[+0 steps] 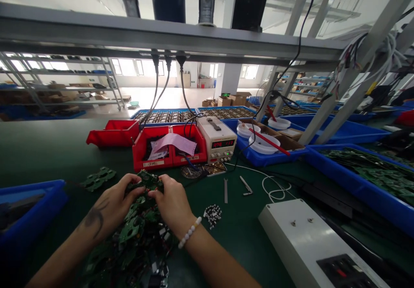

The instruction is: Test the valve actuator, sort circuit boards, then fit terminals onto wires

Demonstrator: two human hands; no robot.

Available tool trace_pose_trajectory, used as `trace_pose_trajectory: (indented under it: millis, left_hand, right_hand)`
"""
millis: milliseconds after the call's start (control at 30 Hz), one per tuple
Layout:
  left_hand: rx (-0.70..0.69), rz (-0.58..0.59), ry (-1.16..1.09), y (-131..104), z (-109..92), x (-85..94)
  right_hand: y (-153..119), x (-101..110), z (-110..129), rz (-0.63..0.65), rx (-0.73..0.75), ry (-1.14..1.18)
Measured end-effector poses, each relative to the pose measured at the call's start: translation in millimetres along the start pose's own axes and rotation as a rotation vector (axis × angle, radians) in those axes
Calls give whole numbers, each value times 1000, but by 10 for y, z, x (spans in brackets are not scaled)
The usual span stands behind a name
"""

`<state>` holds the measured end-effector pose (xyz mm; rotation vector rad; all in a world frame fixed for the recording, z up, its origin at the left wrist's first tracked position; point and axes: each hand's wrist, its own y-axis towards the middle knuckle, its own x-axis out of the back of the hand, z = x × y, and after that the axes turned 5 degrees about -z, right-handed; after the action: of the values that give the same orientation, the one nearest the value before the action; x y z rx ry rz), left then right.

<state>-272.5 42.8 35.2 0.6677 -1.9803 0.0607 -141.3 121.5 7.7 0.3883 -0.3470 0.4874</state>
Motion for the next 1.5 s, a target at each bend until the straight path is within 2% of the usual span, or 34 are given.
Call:
trace_pose_trajectory:
  millis: [200,333,433,600,667,733,833,933,1000,1067,1133,1200,1267,1367,1500]
  left_hand:
    - [135,-44,-47,26,-44,-3]
    - [81,-22,-205,79,1,73]
    - [43,-27,-195,88,26,80]
    - [33,-182,-72,86,41,-35]
    - [2,-201,-73,106,83,-48]
    - [-49,-157,-99,121,132,-9]
    - [-176,-29,-197,98,150,124]
    - [-293,94,-287,38,79,242]
    - [-323,117,-242,13,23,263]
    - [-322,47,-150,8,-17,232]
    - [-307,-92,-76,8,-49,169]
    - [-250,-204,-4,0,-85,99]
    - [-162,-249,74,-12,-116,52]
    - [-69,-167,126,15,-70,65]
    - [5,45,113,263,261,200]
  right_hand:
    - [8,-16,10,-53,-28,-14]
    - [96,101,-35,47,-63,135]
    - [128,114,-71,110,-87,212]
    - [70,-16,-65,64,-145,185]
    - [50,-35,-46,76,-149,174]
    - [47,-20,-30,105,-130,167]
    - [52,21,-17,153,-85,135]
    - [39,37,-5,190,-39,84]
    - [26,43,10,218,-13,60]
    - [20,55,25,248,8,58]
    - [24,69,34,246,23,65]
    - [30,70,33,211,23,70]
    - [30,48,20,178,4,74]
    - [24,-11,-9,158,-23,71]
    - [18,-48,-21,203,17,45]
